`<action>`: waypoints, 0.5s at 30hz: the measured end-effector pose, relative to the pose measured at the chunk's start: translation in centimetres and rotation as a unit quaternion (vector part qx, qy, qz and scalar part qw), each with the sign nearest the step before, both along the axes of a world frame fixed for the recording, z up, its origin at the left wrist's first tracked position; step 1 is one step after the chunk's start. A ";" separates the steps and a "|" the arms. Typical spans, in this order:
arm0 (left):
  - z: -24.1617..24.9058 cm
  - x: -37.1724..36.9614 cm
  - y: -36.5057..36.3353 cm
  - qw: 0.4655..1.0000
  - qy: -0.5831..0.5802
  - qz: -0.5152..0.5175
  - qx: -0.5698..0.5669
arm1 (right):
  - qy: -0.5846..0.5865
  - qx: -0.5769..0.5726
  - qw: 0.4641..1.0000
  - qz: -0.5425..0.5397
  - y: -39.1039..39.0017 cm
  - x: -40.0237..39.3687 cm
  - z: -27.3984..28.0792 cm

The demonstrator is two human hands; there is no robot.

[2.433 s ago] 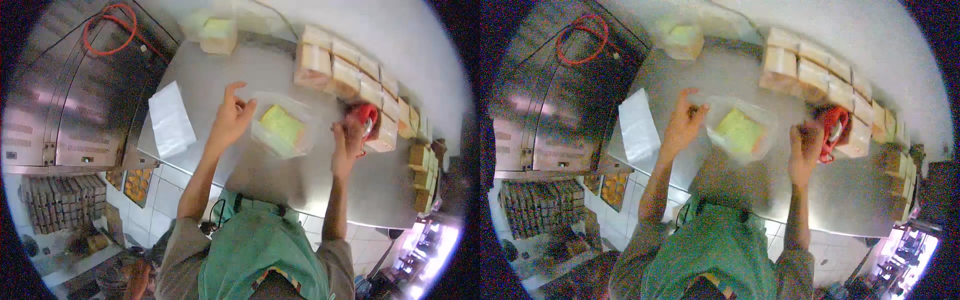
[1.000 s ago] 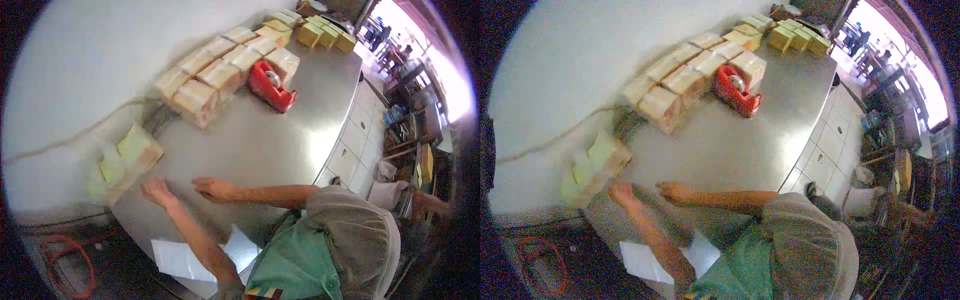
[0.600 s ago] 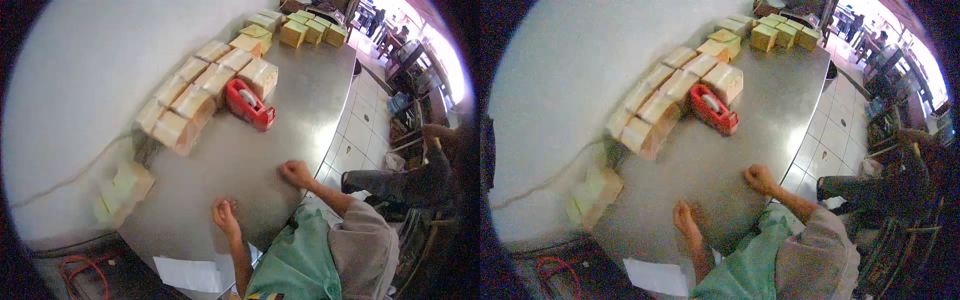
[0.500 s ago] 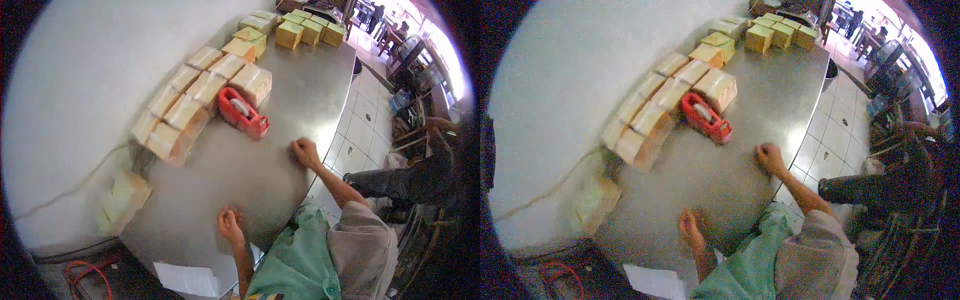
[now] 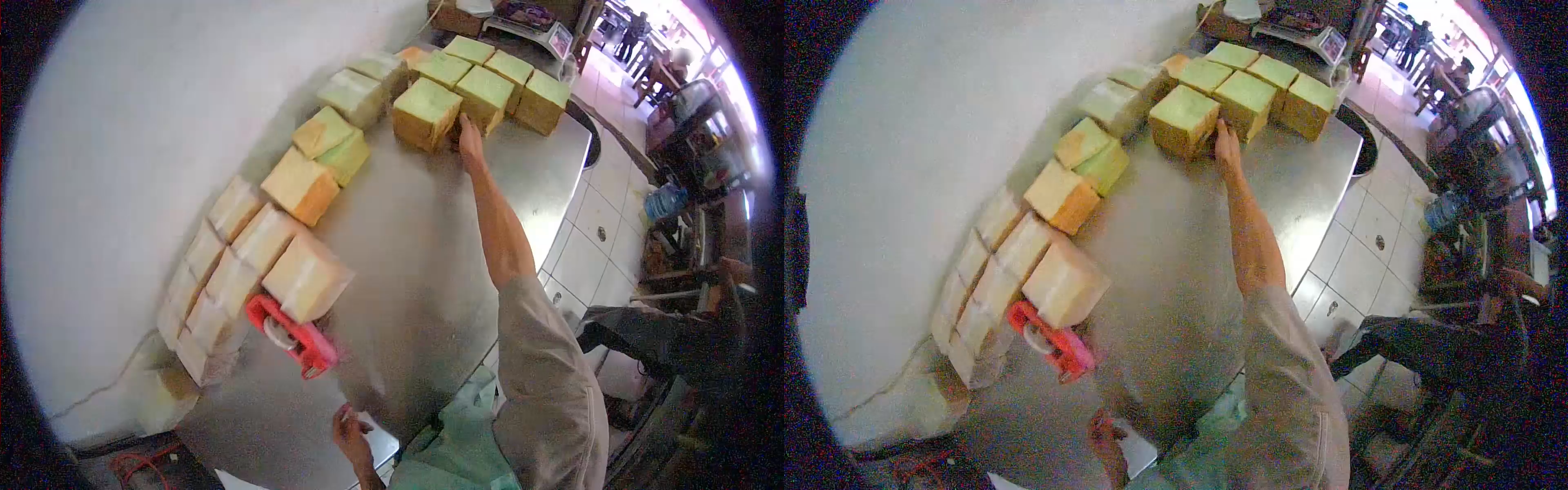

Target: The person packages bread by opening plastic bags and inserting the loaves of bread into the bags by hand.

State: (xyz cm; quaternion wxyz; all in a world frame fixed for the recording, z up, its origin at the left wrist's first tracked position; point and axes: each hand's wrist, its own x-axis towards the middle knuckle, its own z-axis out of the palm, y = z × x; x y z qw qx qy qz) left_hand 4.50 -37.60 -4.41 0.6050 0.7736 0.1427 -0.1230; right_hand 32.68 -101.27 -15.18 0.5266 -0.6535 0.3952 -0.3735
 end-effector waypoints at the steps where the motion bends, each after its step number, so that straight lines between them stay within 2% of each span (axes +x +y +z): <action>1: 0.3 0.4 -2.1 0.999 0.032 -0.033 0.003 | -0.006 -0.001 1.000 -0.012 -0.1 1.6 0.9; 2: 0.4 1.1 -4.3 0.996 0.063 -0.061 0.006 | -0.023 -0.035 0.999 0.020 0.0 1.2 1.5; 3: 0.5 1.5 -6.8 0.992 0.095 -0.088 0.011 | -0.013 -0.015 1.000 0.017 0.0 1.3 2.3; 5: 0.5 3.6 -11.1 0.988 0.058 -0.134 -0.058 | 0.014 0.024 1.000 0.003 -0.1 1.0 3.1; 6: 0.5 5.2 -13.0 0.983 0.063 -0.168 -0.032 | 0.012 -0.006 1.000 -0.015 0.9 0.7 4.1; 8: 0.4 8.9 -16.9 0.968 0.072 -0.238 0.015 | 0.063 0.027 0.998 0.006 -0.3 0.3 2.6; 10: -0.3 13.7 -20.8 0.953 0.060 -0.296 0.006 | 0.117 0.069 0.990 0.031 -0.8 -0.4 3.0; 12: -2.5 18.8 -25.4 0.960 -0.069 -0.271 -0.031 | 0.080 0.065 0.995 0.017 -1.7 0.8 0.7; 13: -1.5 21.9 -28.7 0.969 -0.039 -0.236 -0.063 | 0.059 0.062 0.996 0.011 -2.1 1.4 -0.1; 14: -3.3 25.6 -30.6 0.942 -0.148 -0.298 -0.040 | -0.015 0.173 0.978 0.116 -2.5 1.9 0.0; 15: -3.1 28.8 -33.0 0.946 -0.141 -0.289 -0.049 | -0.082 0.219 0.960 0.155 -1.2 1.9 2.2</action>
